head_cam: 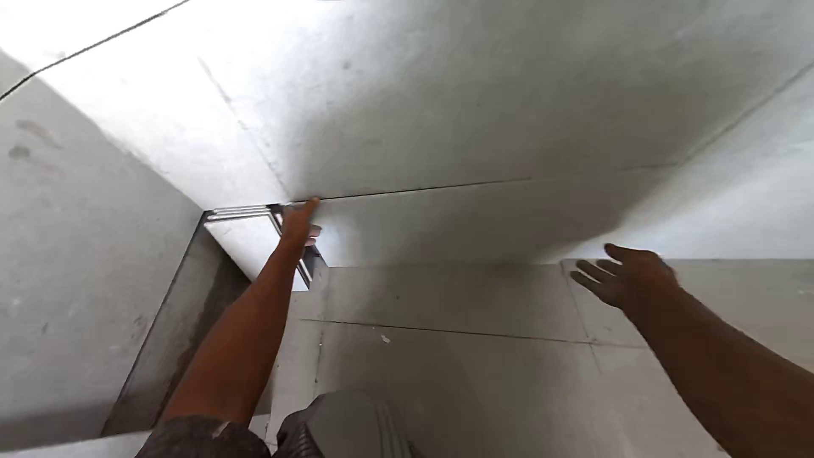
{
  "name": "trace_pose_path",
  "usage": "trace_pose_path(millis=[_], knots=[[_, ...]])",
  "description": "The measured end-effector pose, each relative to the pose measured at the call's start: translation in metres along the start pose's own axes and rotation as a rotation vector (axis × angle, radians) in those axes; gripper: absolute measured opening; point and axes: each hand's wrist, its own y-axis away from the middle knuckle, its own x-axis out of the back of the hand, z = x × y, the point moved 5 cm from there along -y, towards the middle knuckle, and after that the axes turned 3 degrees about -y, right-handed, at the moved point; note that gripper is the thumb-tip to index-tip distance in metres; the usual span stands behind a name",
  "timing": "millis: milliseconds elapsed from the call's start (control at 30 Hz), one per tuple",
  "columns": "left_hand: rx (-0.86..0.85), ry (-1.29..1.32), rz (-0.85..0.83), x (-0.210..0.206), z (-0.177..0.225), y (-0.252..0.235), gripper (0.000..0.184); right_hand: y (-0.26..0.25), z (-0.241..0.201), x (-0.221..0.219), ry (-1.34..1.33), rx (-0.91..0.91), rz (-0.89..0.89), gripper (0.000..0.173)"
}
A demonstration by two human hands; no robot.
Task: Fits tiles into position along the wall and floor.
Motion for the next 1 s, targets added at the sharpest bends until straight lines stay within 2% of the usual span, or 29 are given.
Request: trace_pose_path(millis=[167, 333, 567, 700, 767, 867, 933, 1000], knots=[[0.016, -0.035, -0.054, 0.002, -0.002, -0.010, 0.078, 0.024, -0.050, 0.005, 0.090, 0.088, 0.039, 0.060], [-0.031, -0.056, -0.048, 0.001, -0.005, -0.011, 0.079, 0.035, -0.076, 0.011, 0.132, 0.125, 0.084, 0.058], [-0.022, -0.166, 0.080, 0.004, -0.009, 0.002, 0.087, 0.049, -0.065, 0.018, 0.220, 0.112, 0.091, 0.056], [0.020, -0.148, 0.044, -0.004, -0.035, 0.012, 0.086, 0.052, -0.058, 0.022, 0.274, 0.086, 0.114, 0.055], [-0.014, -0.226, -0.111, -0.018, -0.051, 0.033, 0.075, 0.051, -0.058, 0.024, 0.342, 0.091, 0.099, 0.053], [-0.082, -0.371, -0.626, -0.062, -0.049, 0.091, 0.054, 0.038, -0.054, 0.031, 0.498, 0.125, 0.047, 0.053], [-0.269, -0.460, -0.966, -0.095, -0.019, 0.139, 0.045, 0.029, -0.049, 0.039, 0.596, 0.130, 0.032, 0.051], [-0.559, -0.595, -1.159, -0.114, 0.040, 0.197, 0.043, 0.020, -0.044, 0.046, 0.664, 0.123, 0.003, 0.052]])
